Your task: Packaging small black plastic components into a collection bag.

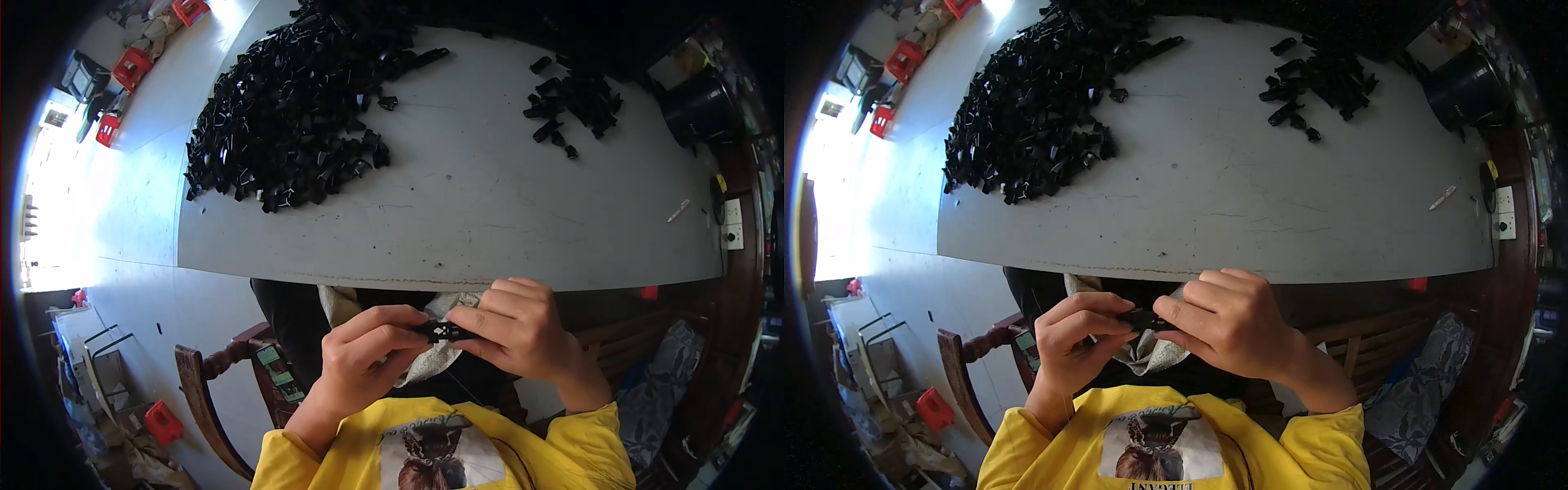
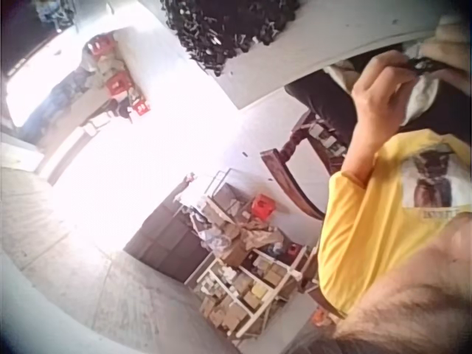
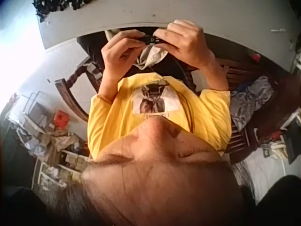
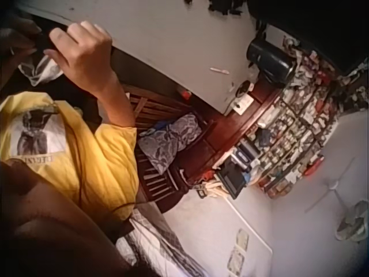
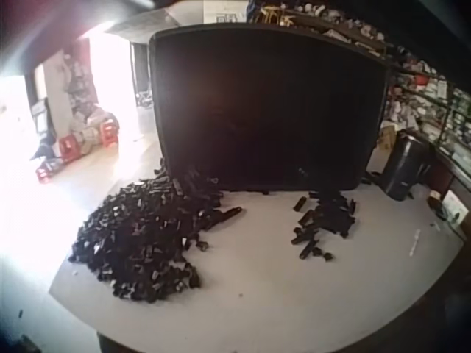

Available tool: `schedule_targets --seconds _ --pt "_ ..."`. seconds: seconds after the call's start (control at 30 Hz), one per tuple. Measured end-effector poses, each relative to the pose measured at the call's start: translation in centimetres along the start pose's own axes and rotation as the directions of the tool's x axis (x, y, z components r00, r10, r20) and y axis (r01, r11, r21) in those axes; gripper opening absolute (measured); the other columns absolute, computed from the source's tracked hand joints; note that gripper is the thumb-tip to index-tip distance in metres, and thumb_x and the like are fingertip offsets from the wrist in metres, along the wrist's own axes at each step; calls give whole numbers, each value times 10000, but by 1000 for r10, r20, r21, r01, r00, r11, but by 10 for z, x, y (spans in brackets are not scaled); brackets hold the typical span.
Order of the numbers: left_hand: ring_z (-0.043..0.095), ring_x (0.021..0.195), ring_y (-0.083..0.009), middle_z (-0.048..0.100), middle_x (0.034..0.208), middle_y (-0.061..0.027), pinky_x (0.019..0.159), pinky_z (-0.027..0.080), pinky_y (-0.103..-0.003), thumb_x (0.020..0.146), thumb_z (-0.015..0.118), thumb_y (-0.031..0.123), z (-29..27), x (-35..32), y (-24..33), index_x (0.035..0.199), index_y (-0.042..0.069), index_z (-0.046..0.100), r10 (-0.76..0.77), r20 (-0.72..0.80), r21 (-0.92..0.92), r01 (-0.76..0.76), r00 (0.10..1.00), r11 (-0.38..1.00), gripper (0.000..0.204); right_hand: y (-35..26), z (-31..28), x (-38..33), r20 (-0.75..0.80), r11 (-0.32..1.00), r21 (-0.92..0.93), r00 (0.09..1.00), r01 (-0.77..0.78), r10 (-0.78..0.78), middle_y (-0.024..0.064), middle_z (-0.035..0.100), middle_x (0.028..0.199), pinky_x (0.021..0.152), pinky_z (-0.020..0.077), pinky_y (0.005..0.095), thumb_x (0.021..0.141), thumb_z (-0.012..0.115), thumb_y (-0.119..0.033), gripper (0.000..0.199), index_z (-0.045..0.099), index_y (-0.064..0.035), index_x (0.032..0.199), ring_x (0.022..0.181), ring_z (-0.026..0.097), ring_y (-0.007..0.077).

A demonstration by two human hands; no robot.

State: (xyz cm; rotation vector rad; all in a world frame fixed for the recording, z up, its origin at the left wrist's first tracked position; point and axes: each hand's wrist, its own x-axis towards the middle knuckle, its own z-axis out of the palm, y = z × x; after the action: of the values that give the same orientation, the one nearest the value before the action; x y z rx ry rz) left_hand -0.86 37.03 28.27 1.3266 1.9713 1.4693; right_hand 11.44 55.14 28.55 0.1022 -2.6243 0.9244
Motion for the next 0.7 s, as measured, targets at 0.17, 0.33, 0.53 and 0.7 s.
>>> schedule_targets --seconds 0.17,0.33,0.53,0.7 --pt "684 775 -176 675 929 -114 644 551 -247 632 765 -79 0 2 1 757 12 670 -11 -4 -50 11 1000 999 181 2 -2 -3 19 999 50 1000 -10 9 13 507 633 476 409 315 745 761 -259 271 669 -76 923 526 524 191" --pt "679 763 -168 680 914 -116 630 541 -244 629 772 -71 -3 1 2 748 13 671 -19 32 -29 20 999 999 177 -4 -10 -7 36 998 63 999 -31 29 26 504 587 459 390 306 705 779 -239 274 691 -55 888 482 510 196" --pt "673 751 -160 683 914 -112 625 533 -235 628 781 -56 -4 2 4 745 18 678 -47 -2 -65 47 999 997 172 -12 -11 -10 -39 998 -4 997 -65 65 25 486 598 459 386 305 692 788 -237 309 683 -59 921 482 491 186" --pt "671 745 -153 682 909 -109 621 535 -236 631 785 -48 -3 1 6 746 22 685 -45 15 -65 46 999 997 168 -11 -5 -11 -33 999 -28 999 -30 29 10 450 591 453 369 295 690 786 -237 320 692 -64 942 473 461 168"
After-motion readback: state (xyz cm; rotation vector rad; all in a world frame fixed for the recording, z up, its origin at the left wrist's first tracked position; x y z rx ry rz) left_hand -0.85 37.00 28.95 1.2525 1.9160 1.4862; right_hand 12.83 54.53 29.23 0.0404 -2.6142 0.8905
